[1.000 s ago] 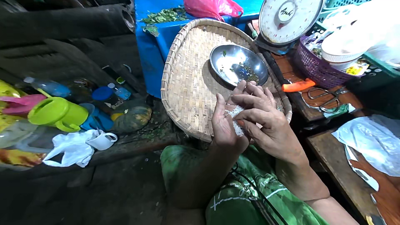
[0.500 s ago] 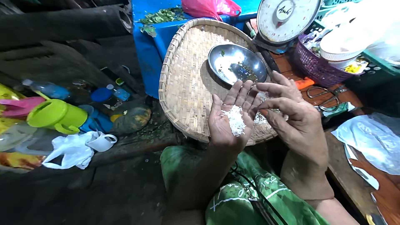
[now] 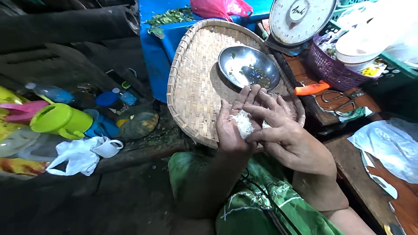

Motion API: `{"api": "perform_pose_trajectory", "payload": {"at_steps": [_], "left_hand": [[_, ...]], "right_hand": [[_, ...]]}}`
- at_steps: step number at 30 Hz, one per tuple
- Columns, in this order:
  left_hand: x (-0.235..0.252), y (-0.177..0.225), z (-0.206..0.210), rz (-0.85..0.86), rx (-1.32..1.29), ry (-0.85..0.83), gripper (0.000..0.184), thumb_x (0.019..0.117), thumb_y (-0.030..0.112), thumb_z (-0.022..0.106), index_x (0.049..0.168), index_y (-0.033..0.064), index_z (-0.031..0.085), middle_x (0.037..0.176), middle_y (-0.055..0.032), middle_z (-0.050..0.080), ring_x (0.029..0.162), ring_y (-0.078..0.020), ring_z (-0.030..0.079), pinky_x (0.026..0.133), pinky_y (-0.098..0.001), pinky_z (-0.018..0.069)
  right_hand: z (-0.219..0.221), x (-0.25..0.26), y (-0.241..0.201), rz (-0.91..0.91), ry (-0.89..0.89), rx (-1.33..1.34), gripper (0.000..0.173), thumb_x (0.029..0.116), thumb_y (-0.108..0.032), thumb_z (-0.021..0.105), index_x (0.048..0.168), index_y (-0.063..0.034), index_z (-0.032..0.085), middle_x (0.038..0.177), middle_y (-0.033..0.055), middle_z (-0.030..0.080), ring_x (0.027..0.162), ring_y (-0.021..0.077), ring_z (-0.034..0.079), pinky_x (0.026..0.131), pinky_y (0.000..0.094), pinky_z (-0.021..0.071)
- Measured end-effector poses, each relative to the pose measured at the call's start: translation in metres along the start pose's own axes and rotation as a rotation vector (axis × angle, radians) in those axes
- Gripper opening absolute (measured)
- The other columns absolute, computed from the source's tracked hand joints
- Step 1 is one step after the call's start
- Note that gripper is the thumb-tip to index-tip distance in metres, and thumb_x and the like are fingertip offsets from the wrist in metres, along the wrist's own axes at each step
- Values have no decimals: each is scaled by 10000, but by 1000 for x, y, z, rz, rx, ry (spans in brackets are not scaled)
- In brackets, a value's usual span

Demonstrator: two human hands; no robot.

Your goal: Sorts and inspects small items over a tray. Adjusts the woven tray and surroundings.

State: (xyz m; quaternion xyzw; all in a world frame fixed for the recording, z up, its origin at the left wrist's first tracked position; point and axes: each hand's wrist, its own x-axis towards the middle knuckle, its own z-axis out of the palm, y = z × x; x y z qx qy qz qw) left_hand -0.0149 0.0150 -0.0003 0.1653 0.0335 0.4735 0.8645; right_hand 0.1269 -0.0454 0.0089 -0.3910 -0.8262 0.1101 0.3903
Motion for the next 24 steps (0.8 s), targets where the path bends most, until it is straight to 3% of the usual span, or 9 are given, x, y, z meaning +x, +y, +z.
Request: {"api": "perform_pose_trajectory", "payload": {"at_steps": [3,7,10,14,24], "left_hand": [[0,-1,-1,-11,-11,1,749,1041,569,36,1435,124,492,1417,-55,572,1335,-171,525,1090,-363,448],[2,-4,4,-19,-19,64,743,1045,572,44,1435,111,477,1415,-64,569,1337,-176,520,1097,-352,432],[2,-4,8,-17,-52,64,734,1052,554,62,1425,80,480,1390,-80,573,1322,-187,528,1101,-357,434],[4,-4,6,-26,-70,25,786,1035,582,19,1483,68,412,1475,-99,512,1397,-213,465,1153,-373,383],[4,-4,8,-35,-71,24,803,1028,596,18,1483,66,415,1480,-96,510,1395,-218,467,1141,-372,395]], "right_hand": [[6,5,4,60,59,-39,293,995,-182,505,989,-186,798,1517,105,535,1548,403,218,1171,771,43],[12,8,10,140,147,-175,315,1015,-267,501,1102,-207,798,1532,158,508,1527,476,219,1150,786,32],[6,8,10,154,187,-141,319,1005,-243,510,1150,-185,788,1521,164,520,1519,468,255,1169,765,71],[-2,7,13,185,275,-150,314,1014,-219,516,1194,-163,767,1520,172,515,1519,443,270,1187,739,98],[0,8,12,173,324,-127,287,1015,-215,534,1157,-151,776,1519,178,515,1524,430,270,1203,718,99]]}}
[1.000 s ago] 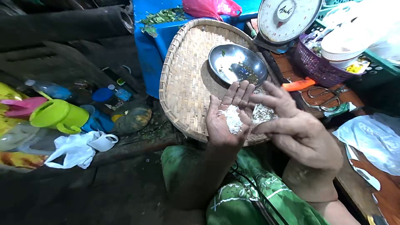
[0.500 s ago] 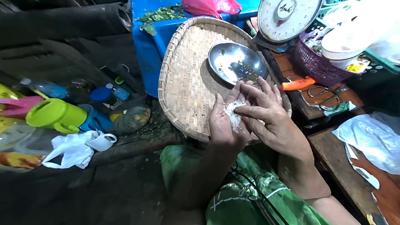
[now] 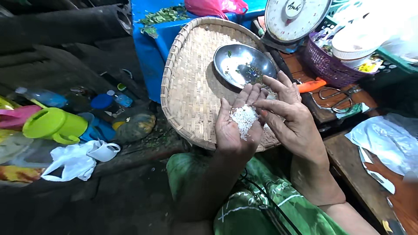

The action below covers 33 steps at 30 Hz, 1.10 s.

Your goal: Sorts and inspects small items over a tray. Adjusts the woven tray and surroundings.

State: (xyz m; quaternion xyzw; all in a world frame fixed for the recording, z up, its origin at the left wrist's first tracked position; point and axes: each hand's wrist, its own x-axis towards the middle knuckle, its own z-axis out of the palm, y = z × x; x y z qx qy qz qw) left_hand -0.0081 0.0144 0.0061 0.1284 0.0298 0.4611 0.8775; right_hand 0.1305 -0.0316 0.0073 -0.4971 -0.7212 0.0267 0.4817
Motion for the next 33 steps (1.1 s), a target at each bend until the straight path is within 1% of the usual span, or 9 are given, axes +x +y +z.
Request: {"api": "perform_pose_trajectory", "payload": {"at_steps": [3,6,9,11,14,17,24,28,33], "left_hand": [[-1,0,0,2,8,-13,788,1034,587,30,1485,64,407,1479,-105,507,1402,-221,460,1154,-383,383],[-3,0,0,-2,12,-18,755,1040,588,78,1475,81,430,1469,-81,521,1396,-194,466,1141,-375,396],[-3,0,0,-17,14,-11,752,1038,589,89,1453,79,453,1441,-86,537,1366,-193,490,1111,-364,424],[-3,0,0,-43,13,-6,760,1040,593,88,1479,76,433,1473,-91,521,1389,-195,476,1124,-363,417],[-3,0,-3,-64,70,-28,762,1041,580,71,1465,76,454,1447,-81,544,1364,-181,498,1096,-351,439],[-3,0,-3,-66,46,-31,750,1046,581,105,1465,69,459,1462,-87,534,1380,-187,486,1112,-360,428],[-7,-2,-2,-75,60,-46,685,1050,557,167,1404,94,528,1369,-88,594,1281,-189,564,1021,-365,500],[-8,-2,-1,-80,79,-43,662,1052,556,178,1424,117,507,1386,-71,579,1298,-183,548,1045,-376,484],[-6,-2,-2,-82,34,-41,666,1052,564,194,1423,106,504,1387,-73,580,1304,-180,547,1059,-372,477]], "right_hand": [[2,-1,1,-15,-33,-27,287,1014,-242,536,1126,-165,789,1519,181,513,1520,455,258,1184,743,97],[0,-1,0,-50,-100,-22,279,996,-239,531,1017,-172,801,1512,173,525,1517,485,239,1162,769,76],[-5,-1,-1,-54,-121,7,278,996,-221,525,963,-158,794,1501,161,541,1523,457,251,1185,742,75],[-6,-1,0,-38,-80,5,274,997,-210,529,975,-139,793,1494,165,547,1522,449,260,1193,732,74],[-3,0,2,-25,-19,-17,250,995,-202,551,988,-123,788,1476,162,564,1510,455,285,1190,735,88],[0,0,1,-13,-28,-15,234,993,-212,576,994,-120,792,1464,152,579,1510,436,301,1198,727,90],[5,0,0,-12,-42,-16,223,982,-241,597,975,-135,793,1445,149,593,1503,446,303,1180,741,90],[7,-1,0,-9,-58,-35,225,976,-244,595,974,-130,789,1448,135,592,1505,444,302,1164,765,90],[8,1,-1,-16,-41,-31,218,980,-194,577,923,-111,770,1409,133,619,1498,422,327,1178,742,96]]}}
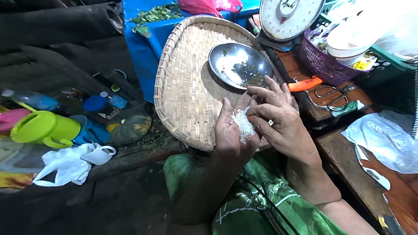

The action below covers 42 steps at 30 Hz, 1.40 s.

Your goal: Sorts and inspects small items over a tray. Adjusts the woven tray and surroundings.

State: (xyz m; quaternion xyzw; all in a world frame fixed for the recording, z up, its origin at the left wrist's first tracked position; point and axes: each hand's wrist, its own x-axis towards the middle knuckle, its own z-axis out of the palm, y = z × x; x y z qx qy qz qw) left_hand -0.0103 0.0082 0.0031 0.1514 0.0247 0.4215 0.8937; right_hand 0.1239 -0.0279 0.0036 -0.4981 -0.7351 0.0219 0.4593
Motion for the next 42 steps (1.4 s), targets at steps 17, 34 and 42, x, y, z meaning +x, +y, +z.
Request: {"api": "perform_pose_trajectory", "payload": {"at_steps": [17,34,42], "left_hand": [[0,1,0,4,22,-21,691,1052,561,150,1433,94,488,1405,-75,571,1323,-178,531,1059,-350,472],[2,3,0,-7,-33,-7,799,1028,628,80,1496,69,409,1493,-124,506,1393,-250,485,1141,-411,412],[3,3,0,5,-104,-18,845,1015,649,68,1477,46,437,1508,-166,483,1419,-312,453,1166,-462,381]], "right_hand": [[-8,-1,1,-16,35,46,216,989,-226,604,968,-118,789,1382,127,640,1492,424,337,1187,737,96],[-30,-4,1,20,113,-10,214,1008,-225,593,971,-116,773,1394,101,638,1492,378,360,1211,700,112],[-49,-10,1,94,72,-246,284,1009,-242,523,1083,-151,781,1455,130,585,1510,448,286,1171,755,73]]}}
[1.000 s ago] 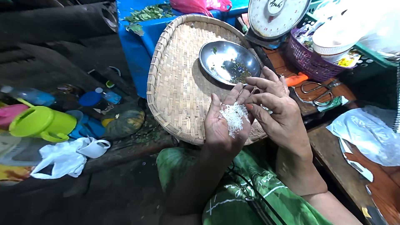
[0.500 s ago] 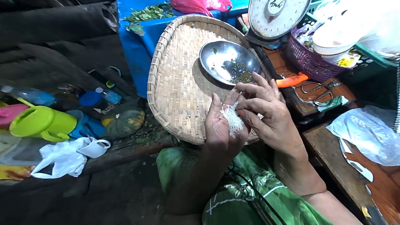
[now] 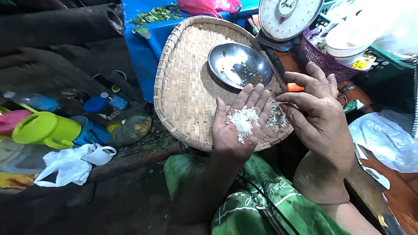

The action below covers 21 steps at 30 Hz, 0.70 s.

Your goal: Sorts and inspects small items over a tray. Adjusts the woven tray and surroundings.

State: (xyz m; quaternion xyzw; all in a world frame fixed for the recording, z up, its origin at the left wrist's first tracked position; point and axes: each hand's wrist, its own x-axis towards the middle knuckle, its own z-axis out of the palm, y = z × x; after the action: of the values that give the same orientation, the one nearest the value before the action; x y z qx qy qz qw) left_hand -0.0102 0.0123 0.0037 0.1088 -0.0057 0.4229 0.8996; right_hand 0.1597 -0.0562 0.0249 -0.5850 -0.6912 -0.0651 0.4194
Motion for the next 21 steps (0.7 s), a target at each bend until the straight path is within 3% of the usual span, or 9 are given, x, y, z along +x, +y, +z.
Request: {"api": "perform_pose_trajectory", "payload": {"at_steps": [5,12,17,21], "left_hand": [[-1,1,-3,7,80,-62,870,1006,641,10,1461,52,460,1495,-133,503,1390,-265,481,1124,-399,420],[-3,1,-3,19,113,-42,820,1018,633,47,1487,92,447,1503,-93,501,1434,-204,425,1168,-373,361],[-4,2,0,6,71,10,775,1020,636,71,1422,142,512,1408,-33,575,1335,-150,516,1081,-346,451],[-3,3,-2,21,40,-35,839,1013,636,31,1475,75,449,1470,-89,528,1405,-209,462,1166,-391,372]], "right_hand": [[16,3,-8,-69,-23,105,303,1037,-306,535,1167,-180,777,1507,167,532,1511,451,284,1189,737,89],[39,4,-10,-119,-102,119,331,1042,-336,515,1216,-208,767,1555,207,464,1515,504,227,1161,773,61],[33,1,-15,-197,-224,222,310,1035,-322,517,1144,-230,792,1574,195,444,1528,500,191,1152,788,39],[25,1,-11,-188,-188,292,308,1043,-324,524,1151,-209,789,1570,191,451,1533,491,182,1172,766,44]]}}
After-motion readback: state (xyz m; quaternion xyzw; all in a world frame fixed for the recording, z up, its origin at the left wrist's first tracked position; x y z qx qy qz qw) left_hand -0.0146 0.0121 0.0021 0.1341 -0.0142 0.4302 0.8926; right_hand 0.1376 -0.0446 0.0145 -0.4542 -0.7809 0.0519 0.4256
